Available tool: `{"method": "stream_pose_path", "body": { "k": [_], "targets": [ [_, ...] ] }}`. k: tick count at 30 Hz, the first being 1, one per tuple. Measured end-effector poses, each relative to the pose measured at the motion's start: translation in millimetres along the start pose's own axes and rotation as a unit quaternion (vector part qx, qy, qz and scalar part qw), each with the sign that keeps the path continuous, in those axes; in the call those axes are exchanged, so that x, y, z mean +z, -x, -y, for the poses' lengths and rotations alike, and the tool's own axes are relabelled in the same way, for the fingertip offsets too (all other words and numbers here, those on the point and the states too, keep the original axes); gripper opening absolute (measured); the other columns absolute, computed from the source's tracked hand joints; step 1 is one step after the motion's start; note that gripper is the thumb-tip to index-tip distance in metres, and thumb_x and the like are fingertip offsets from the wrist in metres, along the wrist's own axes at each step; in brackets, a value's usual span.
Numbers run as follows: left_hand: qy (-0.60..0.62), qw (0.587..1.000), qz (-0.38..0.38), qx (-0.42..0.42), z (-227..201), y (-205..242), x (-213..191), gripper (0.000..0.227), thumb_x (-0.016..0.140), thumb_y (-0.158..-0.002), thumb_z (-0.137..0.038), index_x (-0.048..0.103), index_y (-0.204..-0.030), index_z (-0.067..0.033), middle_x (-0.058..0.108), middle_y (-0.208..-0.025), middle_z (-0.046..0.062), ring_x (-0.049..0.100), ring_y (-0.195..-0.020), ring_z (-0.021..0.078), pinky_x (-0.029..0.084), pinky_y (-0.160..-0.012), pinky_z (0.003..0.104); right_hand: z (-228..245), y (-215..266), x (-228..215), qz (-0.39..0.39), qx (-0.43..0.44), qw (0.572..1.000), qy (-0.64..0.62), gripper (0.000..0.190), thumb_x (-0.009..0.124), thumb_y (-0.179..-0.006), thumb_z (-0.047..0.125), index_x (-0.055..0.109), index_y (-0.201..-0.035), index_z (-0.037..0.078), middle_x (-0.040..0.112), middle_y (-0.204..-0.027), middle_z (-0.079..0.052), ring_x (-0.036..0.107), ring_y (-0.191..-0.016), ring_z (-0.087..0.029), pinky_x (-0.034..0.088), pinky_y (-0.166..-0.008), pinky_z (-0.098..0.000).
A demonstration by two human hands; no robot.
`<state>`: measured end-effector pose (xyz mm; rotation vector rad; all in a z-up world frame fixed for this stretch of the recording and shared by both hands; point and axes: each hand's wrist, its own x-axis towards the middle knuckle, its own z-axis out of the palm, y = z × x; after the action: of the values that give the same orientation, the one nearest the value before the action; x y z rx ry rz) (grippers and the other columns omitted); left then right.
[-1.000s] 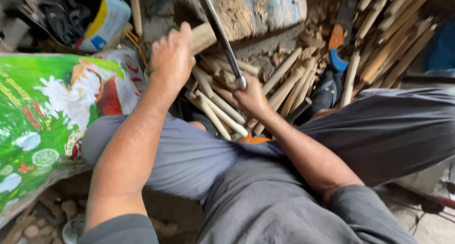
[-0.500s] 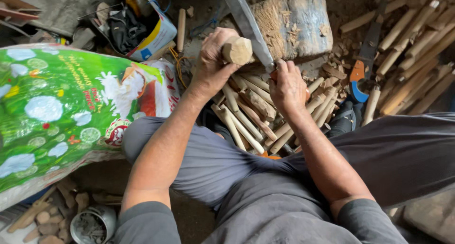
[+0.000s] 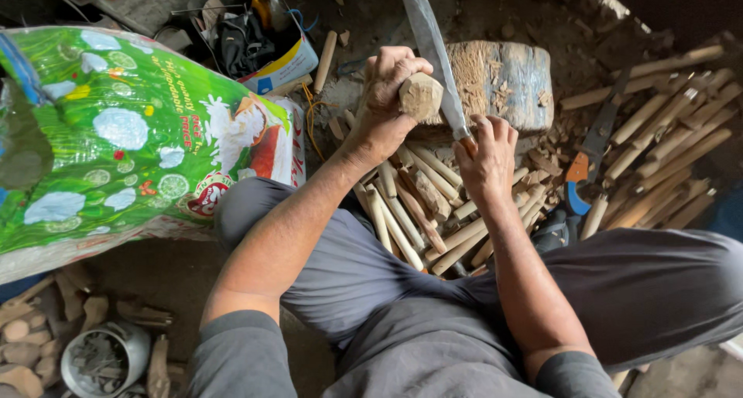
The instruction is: The person sits cross-legged on the floor and uses a knife to carve a small piece of wood. They repeatedly shave off thin layers, rotate the wood to work on different sides, and occasionally inspect the carved surface.
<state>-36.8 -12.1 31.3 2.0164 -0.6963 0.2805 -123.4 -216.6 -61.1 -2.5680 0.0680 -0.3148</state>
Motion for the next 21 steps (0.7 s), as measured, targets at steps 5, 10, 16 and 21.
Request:
{"method": "stream_pose_path", "body": {
  "k": [5, 10, 16, 21],
  "targets": [
    [0.051, 0.998, -0.019, 0.001, 5.3, 3.3, 7.7, 0.058, 0.086, -0.080, -0.024, 0.057, -0.129, -0.0210, 0.055, -0.130, 0.002, 0.054, -0.123, 0.0196, 0.053, -0.112, 0.037, -3.6, 4.6, -8.4, -0.038, -0.028, 0.999, -0.025, 0.055, 0.083, -0.087, 0.010, 0.058, -0.137, 0.009, 0.055, -0.137, -0.017, 0.050, -0.126, -0.036, 0.048, -0.105, -0.0461],
    [0.212, 0.974, 0.031, -0.078, 8.3, 8.1, 4.5, 0.080, 0.079, -0.093, -0.039, 0.032, -0.152, -0.0131, 0.056, -0.142, 0.009, 0.056, -0.138, 0.0239, 0.057, -0.117, 0.042, -15.4, -0.8, 4.6, 0.093, 0.085, 0.992, 0.015, 0.076, 0.086, -0.077, 0.014, 0.049, -0.143, 0.007, 0.054, -0.126, -0.023, 0.053, -0.112, -0.035, 0.051, -0.093, -0.0474],
    [0.449, 0.875, 0.109, -0.145, -3.2, 11.2, -9.7, 0.093, 0.081, -0.085, -0.049, 0.034, -0.154, -0.0085, 0.055, -0.139, 0.015, 0.053, -0.137, 0.0291, 0.055, -0.116, 0.051, -23.1, 9.5, 24.0, 0.074, 0.055, 0.992, -0.083, 0.068, 0.074, -0.089, 0.008, 0.045, -0.151, 0.010, 0.066, -0.127, -0.021, 0.069, -0.103, -0.031, 0.062, -0.086, -0.0471],
    [0.547, 0.806, 0.126, -0.188, -10.8, 9.2, -13.5, 0.078, 0.074, -0.095, -0.046, 0.043, -0.155, -0.0067, 0.063, -0.134, 0.016, 0.061, -0.127, 0.0273, 0.057, -0.113, 0.048, -21.2, 23.3, 18.6, 0.148, 0.211, 0.933, -0.251, 0.064, 0.064, -0.091, 0.009, 0.039, -0.149, 0.010, 0.062, -0.106, -0.013, 0.063, -0.086, -0.020, 0.060, -0.072, -0.0388]
  ]
}}
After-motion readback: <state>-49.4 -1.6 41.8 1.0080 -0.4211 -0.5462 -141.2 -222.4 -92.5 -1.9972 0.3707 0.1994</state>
